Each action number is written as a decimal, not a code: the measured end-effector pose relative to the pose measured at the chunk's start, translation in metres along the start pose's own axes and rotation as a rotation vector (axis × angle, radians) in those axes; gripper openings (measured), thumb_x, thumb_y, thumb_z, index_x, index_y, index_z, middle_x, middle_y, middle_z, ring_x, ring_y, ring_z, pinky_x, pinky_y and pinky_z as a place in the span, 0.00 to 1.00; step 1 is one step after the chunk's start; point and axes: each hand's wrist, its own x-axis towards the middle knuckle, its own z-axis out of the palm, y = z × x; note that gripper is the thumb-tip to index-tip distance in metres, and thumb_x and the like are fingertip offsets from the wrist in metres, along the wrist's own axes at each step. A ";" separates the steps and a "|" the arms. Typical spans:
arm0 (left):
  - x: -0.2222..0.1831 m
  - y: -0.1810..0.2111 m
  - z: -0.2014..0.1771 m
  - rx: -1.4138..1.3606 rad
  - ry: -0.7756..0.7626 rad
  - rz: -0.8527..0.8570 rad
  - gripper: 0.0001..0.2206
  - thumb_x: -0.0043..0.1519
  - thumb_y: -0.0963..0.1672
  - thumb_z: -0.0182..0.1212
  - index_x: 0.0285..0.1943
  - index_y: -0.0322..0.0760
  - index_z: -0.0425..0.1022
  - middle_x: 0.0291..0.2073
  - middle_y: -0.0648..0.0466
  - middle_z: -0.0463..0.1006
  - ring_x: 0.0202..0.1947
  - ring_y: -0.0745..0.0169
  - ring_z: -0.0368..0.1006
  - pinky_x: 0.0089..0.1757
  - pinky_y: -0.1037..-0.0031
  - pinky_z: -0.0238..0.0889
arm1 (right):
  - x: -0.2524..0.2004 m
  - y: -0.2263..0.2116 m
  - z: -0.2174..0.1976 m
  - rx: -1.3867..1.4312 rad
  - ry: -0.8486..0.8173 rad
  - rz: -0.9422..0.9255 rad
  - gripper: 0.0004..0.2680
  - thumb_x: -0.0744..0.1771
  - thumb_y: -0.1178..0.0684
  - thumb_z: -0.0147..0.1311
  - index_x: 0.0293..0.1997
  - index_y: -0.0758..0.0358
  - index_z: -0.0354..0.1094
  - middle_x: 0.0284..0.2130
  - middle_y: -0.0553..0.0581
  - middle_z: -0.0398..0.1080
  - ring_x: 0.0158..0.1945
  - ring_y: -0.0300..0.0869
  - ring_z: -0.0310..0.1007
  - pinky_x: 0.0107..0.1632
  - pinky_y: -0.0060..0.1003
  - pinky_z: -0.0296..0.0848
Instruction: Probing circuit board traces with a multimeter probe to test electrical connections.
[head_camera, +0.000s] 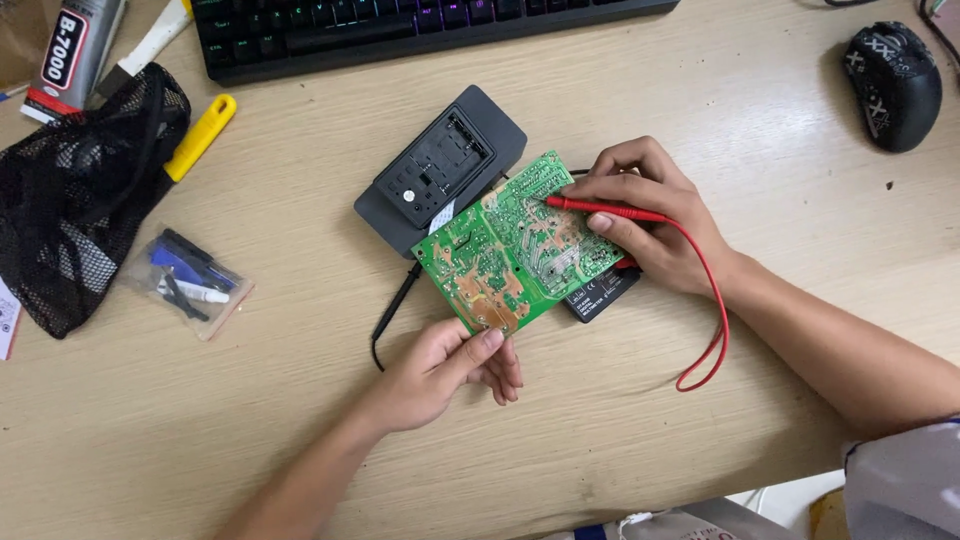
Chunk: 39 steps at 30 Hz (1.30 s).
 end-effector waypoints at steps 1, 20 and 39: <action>0.001 0.000 0.001 0.001 -0.001 0.001 0.19 0.82 0.45 0.49 0.52 0.21 0.80 0.38 0.39 0.86 0.40 0.53 0.87 0.43 0.64 0.87 | -0.001 0.000 0.000 -0.001 0.000 -0.001 0.11 0.75 0.53 0.59 0.65 0.61 0.82 0.53 0.64 0.68 0.56 0.54 0.74 0.66 0.56 0.75; -0.001 0.007 0.005 0.020 0.004 -0.026 0.19 0.81 0.47 0.50 0.50 0.22 0.79 0.39 0.38 0.86 0.39 0.49 0.87 0.43 0.63 0.85 | -0.004 0.004 -0.002 -0.035 0.003 0.043 0.11 0.75 0.53 0.56 0.65 0.64 0.80 0.53 0.62 0.71 0.58 0.49 0.76 0.68 0.46 0.73; -0.002 0.012 0.006 0.059 0.006 -0.068 0.21 0.80 0.49 0.51 0.46 0.24 0.78 0.39 0.39 0.86 0.38 0.47 0.87 0.44 0.63 0.84 | -0.002 0.000 -0.004 -0.041 0.010 0.020 0.12 0.77 0.52 0.51 0.62 0.68 0.78 0.53 0.64 0.76 0.57 0.49 0.78 0.64 0.41 0.74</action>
